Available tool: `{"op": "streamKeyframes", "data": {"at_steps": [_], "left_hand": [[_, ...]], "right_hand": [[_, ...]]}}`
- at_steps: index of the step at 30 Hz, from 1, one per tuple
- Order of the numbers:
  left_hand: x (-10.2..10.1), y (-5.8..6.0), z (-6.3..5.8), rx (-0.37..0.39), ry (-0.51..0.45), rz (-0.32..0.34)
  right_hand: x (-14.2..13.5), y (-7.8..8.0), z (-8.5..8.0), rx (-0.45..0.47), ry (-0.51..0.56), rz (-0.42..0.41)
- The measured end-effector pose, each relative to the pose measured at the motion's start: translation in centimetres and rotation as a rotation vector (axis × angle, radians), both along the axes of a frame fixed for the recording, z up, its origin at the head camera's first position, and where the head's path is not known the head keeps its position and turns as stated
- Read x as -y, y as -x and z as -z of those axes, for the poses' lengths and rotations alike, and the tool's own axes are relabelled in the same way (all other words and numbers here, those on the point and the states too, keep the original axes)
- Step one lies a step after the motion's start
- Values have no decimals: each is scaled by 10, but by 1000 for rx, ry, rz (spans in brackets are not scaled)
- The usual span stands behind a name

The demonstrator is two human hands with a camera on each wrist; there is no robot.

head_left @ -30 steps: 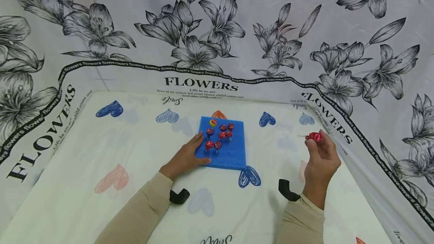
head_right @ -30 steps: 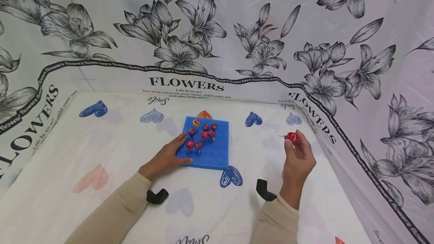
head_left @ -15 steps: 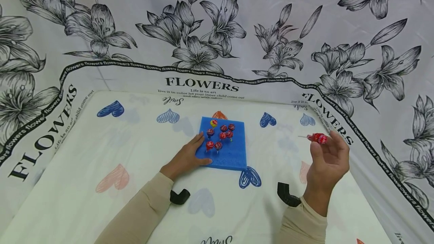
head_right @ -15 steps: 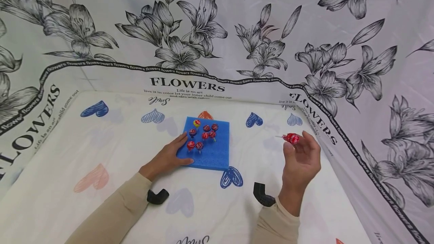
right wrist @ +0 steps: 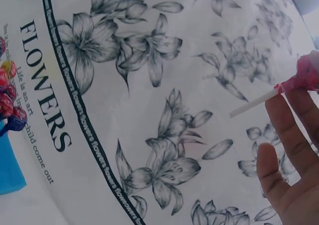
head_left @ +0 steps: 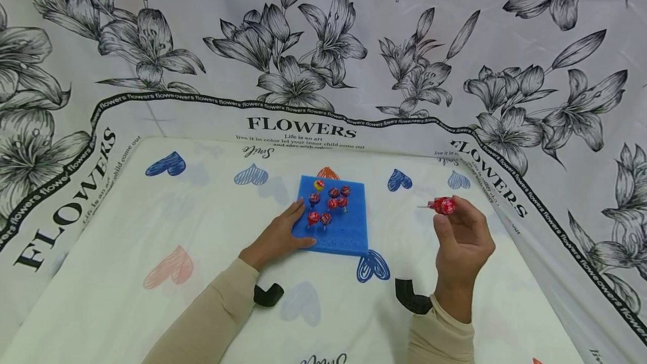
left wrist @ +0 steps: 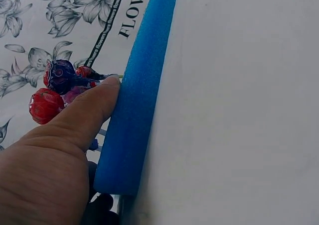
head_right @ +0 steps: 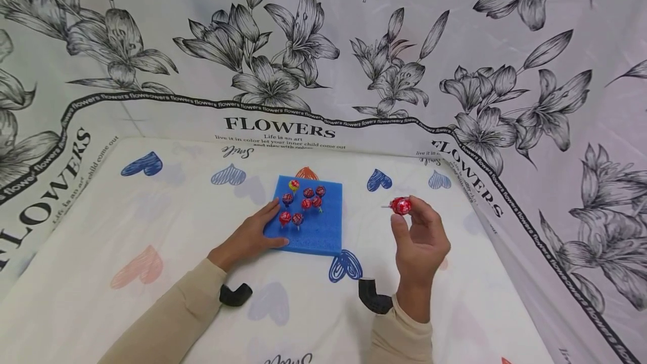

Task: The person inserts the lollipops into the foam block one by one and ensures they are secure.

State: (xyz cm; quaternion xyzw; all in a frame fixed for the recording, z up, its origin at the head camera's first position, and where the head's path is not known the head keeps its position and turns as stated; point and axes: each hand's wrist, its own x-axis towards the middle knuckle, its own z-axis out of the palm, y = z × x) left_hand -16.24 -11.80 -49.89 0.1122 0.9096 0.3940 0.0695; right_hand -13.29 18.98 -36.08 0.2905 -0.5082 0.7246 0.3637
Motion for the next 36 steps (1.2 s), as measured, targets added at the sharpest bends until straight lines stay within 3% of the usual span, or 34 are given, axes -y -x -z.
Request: {"op": "streamKeyframes", "data": {"at_steps": [8,16,27,36], "left_hand": [[0,0,2,-9,4,1],[1,1,3,-9,10,10],[1,1,2,-5,9,13],[0,0,-1,-9,17,12]], "right_hand": [[17,10,17,0,-206,-39],[30,19,36,61,-333,-70],[54,20,48,236,-551,-44],[62,23,68,387,-642,-54]]}}
